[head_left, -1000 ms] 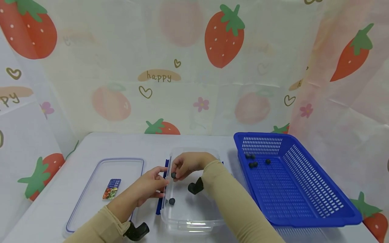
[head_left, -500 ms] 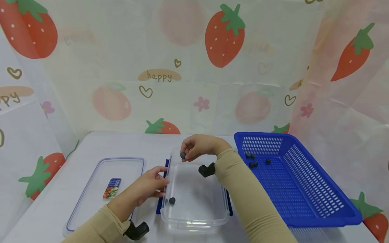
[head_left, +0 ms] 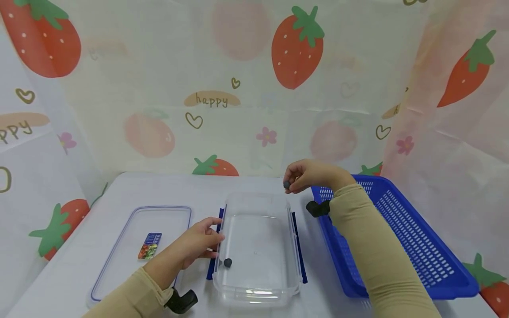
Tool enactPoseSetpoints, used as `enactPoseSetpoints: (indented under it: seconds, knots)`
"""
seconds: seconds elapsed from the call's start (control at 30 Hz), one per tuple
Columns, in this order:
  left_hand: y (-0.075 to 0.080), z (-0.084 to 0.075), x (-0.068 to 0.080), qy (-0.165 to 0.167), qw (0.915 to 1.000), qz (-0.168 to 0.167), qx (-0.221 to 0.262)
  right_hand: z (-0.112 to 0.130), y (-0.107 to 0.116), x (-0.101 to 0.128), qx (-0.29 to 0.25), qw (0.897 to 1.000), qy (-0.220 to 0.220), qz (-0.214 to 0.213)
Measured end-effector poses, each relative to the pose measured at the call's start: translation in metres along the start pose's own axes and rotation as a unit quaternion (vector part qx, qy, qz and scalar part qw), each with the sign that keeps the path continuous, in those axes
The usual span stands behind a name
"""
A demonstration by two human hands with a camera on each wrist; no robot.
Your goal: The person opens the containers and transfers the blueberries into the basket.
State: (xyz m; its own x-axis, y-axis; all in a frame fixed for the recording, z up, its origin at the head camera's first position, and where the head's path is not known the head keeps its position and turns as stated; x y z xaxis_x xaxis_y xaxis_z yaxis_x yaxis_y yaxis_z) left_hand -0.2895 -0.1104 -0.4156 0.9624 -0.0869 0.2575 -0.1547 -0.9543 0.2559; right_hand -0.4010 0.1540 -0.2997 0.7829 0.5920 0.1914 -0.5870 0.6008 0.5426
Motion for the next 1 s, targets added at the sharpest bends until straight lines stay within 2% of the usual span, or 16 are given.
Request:
enactPoseSetpoints:
  seconds: [0.2, 0.43, 0.73, 1.0]
  knots:
    - [-0.001, 0.001, 0.0, -0.003, 1.0, 0.002, 0.002, -0.035, 0.037, 0.032, -0.006, 0.998, -0.022, -0.051]
    - [0.0, 0.001, -0.001, -0.004, 1.0, 0.001, 0.001, -0.073, 0.062, 0.058, 0.002, 0.995, -0.036, -0.09]
    - [0.0, 0.001, -0.001, -0.004, 1.0, 0.001, -0.002, -0.114, 0.069, 0.072, -0.013, 0.991, -0.098, -0.092]
    - [0.0, 0.001, -0.001, -0.003, 1.0, 0.003, -0.001, -0.134, 0.069, 0.077, -0.062, 0.987, -0.117, -0.09]
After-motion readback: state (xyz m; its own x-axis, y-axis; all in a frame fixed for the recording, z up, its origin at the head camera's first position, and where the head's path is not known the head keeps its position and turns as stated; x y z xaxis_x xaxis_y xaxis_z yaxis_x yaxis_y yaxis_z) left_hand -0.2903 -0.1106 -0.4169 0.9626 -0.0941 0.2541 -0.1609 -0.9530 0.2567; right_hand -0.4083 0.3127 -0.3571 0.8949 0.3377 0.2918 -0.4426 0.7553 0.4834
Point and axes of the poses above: each hand's wrist, its own x-axis away from the middle knuckle, its own y-axis out of the back of the hand, z = x × y, the point moved 5 cm from there along -x, towards the middle knuckle, and after that the axes turned 5 degrees about -z, right-handed, at the moved point
